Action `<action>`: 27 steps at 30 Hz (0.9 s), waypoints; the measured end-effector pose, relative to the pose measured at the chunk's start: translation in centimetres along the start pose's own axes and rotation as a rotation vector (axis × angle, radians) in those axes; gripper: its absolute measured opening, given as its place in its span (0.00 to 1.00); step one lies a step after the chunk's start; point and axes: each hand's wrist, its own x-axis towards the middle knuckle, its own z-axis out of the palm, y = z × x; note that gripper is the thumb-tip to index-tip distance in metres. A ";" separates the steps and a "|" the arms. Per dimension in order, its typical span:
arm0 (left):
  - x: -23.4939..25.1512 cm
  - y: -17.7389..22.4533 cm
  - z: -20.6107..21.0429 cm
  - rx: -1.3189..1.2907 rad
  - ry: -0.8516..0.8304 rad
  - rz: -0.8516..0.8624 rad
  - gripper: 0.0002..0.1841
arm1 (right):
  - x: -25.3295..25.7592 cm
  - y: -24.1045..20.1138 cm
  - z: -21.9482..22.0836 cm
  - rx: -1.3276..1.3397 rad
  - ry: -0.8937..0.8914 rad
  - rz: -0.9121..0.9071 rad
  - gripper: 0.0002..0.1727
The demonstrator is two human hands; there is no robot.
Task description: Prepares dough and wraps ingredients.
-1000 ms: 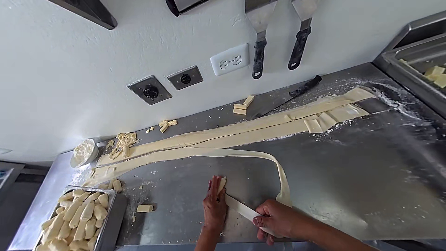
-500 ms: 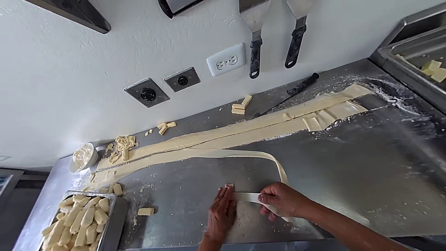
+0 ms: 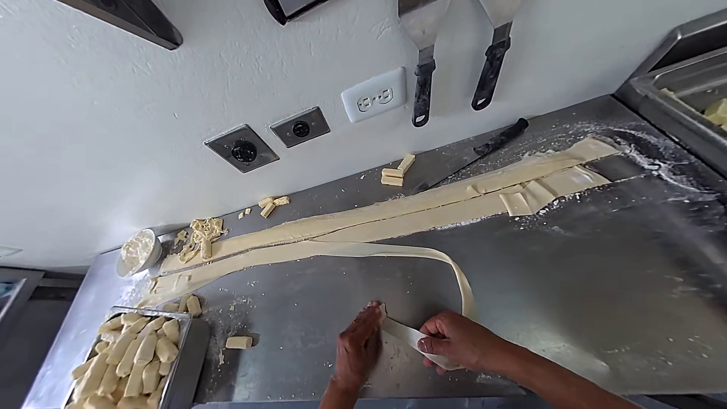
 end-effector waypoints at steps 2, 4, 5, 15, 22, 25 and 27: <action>-0.1 -0.1 0.2 0.019 0.000 -0.044 0.21 | 0.0 -0.2 0.1 -0.027 -0.016 -0.009 0.17; -0.1 0.3 0.8 0.018 -0.030 -0.037 0.20 | 0.0 -0.5 0.1 -0.039 -0.032 -0.003 0.17; -0.1 0.5 1.0 0.014 -0.012 -0.040 0.18 | 0.0 -0.7 0.2 -0.048 -0.042 0.007 0.17; -1.1 3.5 -0.3 -0.122 -0.025 -0.278 0.16 | 4.0 -1.8 2.3 0.111 -0.248 0.069 0.16; 2.2 4.9 -5.4 -0.806 -0.077 -0.878 0.26 | 4.1 -5.2 2.9 -0.424 0.001 -0.181 0.23; 2.6 4.2 -7.2 -0.816 -0.176 -0.882 0.22 | 4.5 -7.9 3.1 -0.649 -0.056 -0.224 0.19; 1.8 3.2 -8.0 -0.733 -0.128 -0.887 0.19 | 5.0 -9.0 2.8 -0.671 -0.122 -0.223 0.21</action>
